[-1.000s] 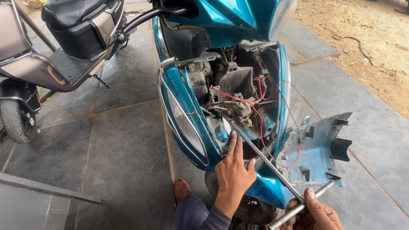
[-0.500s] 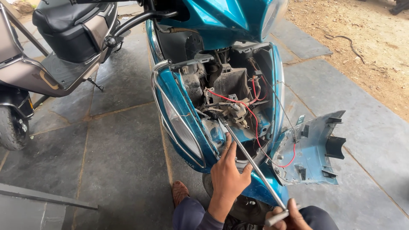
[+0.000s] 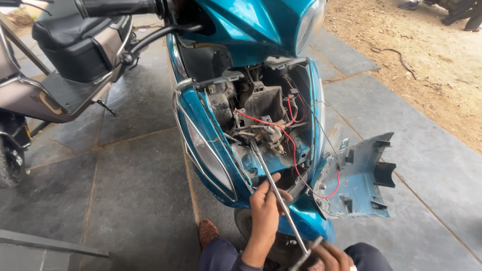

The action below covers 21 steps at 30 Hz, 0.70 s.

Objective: Repairing or inspecting the internal front components of a blue scooter.

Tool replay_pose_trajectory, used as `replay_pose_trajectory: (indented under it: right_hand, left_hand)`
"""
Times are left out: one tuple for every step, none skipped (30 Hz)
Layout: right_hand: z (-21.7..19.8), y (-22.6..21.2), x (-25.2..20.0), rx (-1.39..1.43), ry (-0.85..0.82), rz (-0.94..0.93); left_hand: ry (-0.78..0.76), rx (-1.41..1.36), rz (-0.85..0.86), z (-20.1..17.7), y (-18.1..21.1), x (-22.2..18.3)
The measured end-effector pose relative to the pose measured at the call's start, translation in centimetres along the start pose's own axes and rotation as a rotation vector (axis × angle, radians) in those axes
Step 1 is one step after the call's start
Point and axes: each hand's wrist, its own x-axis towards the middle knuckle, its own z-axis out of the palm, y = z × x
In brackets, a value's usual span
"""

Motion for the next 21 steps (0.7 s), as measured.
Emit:
replay_pose_trajectory:
  right_hand:
    - [-1.4,-6.4,3.6,-0.153,0.036,-0.083]
    - [-2.9,-13.7,5.3,-0.302,0.075,-0.168]
    - [-3.3,-14.7,6.4,-0.304,0.075,-0.167]
    - [-3.4,-15.7,7.5,-0.292,-0.106,-0.083]
    - [-3.6,-16.8,8.7,-0.279,-0.286,0.004]
    - [-3.6,-17.7,8.8,-0.276,-0.286,0.004]
    - [-3.7,-18.6,8.9,-0.201,-0.17,-0.043]
    - [-3.9,-19.4,9.0,-0.13,-0.056,-0.091]
    - [-4.2,-19.5,9.6,-0.129,-0.059,-0.092]
    - [-4.6,-19.6,10.0,-0.093,-0.147,0.01]
    - [-5.1,-19.7,10.4,-0.058,-0.235,0.113]
    - [-5.4,-20.2,10.7,-0.059,-0.232,0.116]
    - [-5.7,-20.8,11.1,-0.045,-0.297,0.198]
    - [-6.1,-21.3,11.4,-0.031,-0.36,0.282]
    - [-6.3,-21.8,11.6,-0.031,-0.357,0.286]
    - [-6.5,-22.2,11.7,0.002,-0.35,0.31]
    - [-6.8,-22.6,11.9,0.035,-0.342,0.333]
    - [-6.3,-22.4,11.5,0.027,-0.323,0.339]
    - [-5.9,-22.0,11.2,0.08,-0.27,0.281]
    - [-6.0,-21.3,11.0,0.116,-0.195,0.234]
    - [-6.2,-20.6,11.0,0.091,-0.157,0.249]
  left_hand:
    - [0.024,0.075,0.0,0.1,0.5,-0.1]
    - [0.045,0.155,0.005,0.2,1.1,0.0]
    - [0.044,0.154,0.003,0.4,1.2,-0.1]
    - [0.05,0.151,-0.021,0.4,1.4,0.0]
    - [0.057,0.148,-0.045,0.5,1.7,0.0]
    - [0.058,0.151,-0.043,0.2,1.1,-0.1]
    - [0.132,0.083,-0.047,0.0,0.5,-0.1]
    - [0.208,0.012,-0.052,-0.2,-0.1,-0.3]
    - [0.211,0.011,-0.052,0.2,0.6,-0.4]
    - [0.269,-0.114,-0.097,0.8,1.1,-0.7]
    - [0.328,-0.24,-0.142,1.4,1.7,-1.0]
    - [0.325,-0.238,-0.145,1.4,1.2,-0.8]
    - [0.31,-0.321,-0.171,1.5,0.8,-0.5]
    - [0.295,-0.403,-0.197,1.5,0.3,-0.3]
    - [0.291,-0.4,-0.2,1.3,0.0,0.5]
    - [0.236,-0.504,-0.154,1.1,-0.3,1.3]
    - [0.181,-0.607,-0.107,1.0,-0.8,2.1]
    - [0.162,-0.608,-0.118,-0.4,-1.5,3.1]
    - [0.103,-0.666,-0.126,-1.7,-2.4,4.3]
    - [0.026,-0.727,-0.155,-2.0,-3.8,5.5]
    - [-0.01,-0.732,-0.187,-1.2,-3.5,6.0]
